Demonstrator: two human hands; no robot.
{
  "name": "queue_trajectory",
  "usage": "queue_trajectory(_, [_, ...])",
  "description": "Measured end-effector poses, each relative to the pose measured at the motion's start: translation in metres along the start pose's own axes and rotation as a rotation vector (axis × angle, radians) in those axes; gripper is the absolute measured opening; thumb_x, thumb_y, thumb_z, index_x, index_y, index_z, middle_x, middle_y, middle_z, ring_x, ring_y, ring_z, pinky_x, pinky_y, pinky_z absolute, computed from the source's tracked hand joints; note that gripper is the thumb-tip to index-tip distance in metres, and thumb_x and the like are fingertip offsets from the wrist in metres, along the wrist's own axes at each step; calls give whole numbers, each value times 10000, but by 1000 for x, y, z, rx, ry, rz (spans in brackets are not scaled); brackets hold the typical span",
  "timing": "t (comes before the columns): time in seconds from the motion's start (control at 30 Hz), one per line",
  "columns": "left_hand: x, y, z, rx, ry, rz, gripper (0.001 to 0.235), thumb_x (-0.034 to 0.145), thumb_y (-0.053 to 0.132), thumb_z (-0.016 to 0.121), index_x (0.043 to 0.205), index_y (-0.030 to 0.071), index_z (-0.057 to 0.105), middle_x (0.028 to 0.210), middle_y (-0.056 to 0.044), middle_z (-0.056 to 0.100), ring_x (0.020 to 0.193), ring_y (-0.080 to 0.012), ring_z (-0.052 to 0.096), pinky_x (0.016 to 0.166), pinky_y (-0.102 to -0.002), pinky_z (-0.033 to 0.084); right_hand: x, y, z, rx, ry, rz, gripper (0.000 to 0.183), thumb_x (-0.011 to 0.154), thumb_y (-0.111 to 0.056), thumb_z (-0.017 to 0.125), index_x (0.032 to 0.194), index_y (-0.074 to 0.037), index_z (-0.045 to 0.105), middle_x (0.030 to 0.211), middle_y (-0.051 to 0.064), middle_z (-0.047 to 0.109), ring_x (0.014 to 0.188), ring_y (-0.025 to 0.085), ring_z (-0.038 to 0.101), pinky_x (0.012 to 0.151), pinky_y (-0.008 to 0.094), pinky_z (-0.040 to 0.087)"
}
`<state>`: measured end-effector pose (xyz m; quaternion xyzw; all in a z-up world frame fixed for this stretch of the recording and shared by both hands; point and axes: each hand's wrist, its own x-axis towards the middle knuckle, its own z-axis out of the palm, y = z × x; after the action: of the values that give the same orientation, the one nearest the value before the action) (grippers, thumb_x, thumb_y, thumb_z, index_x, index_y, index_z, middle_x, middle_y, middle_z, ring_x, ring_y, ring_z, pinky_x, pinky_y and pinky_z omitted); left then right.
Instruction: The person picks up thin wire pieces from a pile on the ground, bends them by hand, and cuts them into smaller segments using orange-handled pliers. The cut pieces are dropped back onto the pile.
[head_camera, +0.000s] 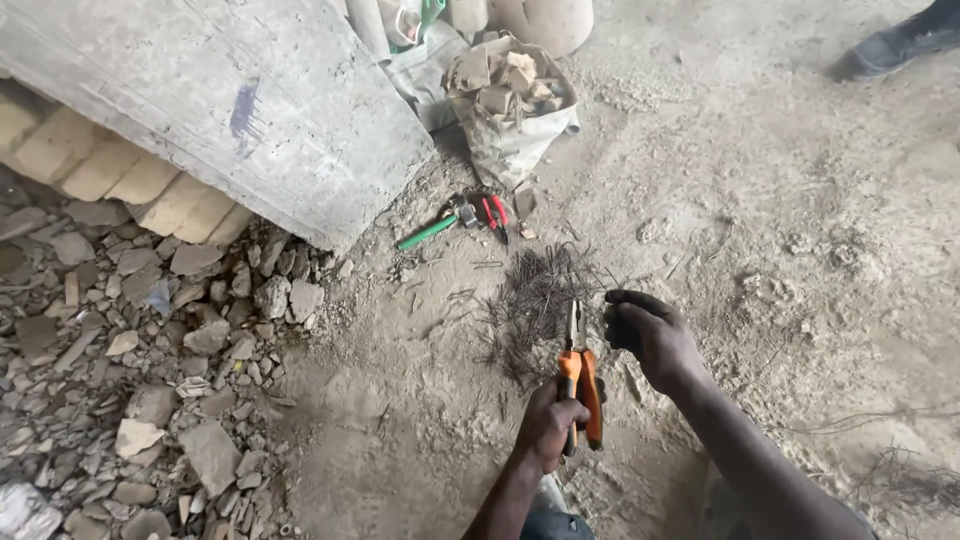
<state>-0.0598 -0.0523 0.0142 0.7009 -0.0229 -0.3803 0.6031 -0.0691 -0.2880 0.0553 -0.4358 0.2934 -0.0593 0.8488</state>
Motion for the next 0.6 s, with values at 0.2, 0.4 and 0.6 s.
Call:
queue_trajectory(0.2, [1,3,-2,120,139,68,151,912,184,646,1041,121,691,983,-52,645,923,-233,615,857,-455,548,-3,-3,-2,-21,-96,37,513,1157,-46,640,1642,103,717,1252,236,842,937,299,748,844,391,622])
queue_trajectory(0.4, [10,15,-2,-163,321,36,353,1024,351,861,1258,106,761,1167,-83,791,1119,-281,792,1084,-524,668,16,33,-15,94,-172,17,466,1135,-47,669,1540,165,757,1008,219,775,775,307,686,731,389,566])
queue_trajectory(0.6, [0,65,-12,-323,544,111,468,1030,451,857,1252,100,641,1064,-68,747,932,-200,735,775,-335,569,11,54,-21,-13,-228,28,363,1085,-62,702,1373,149,772,803,241,630,590,305,636,526,409,514])
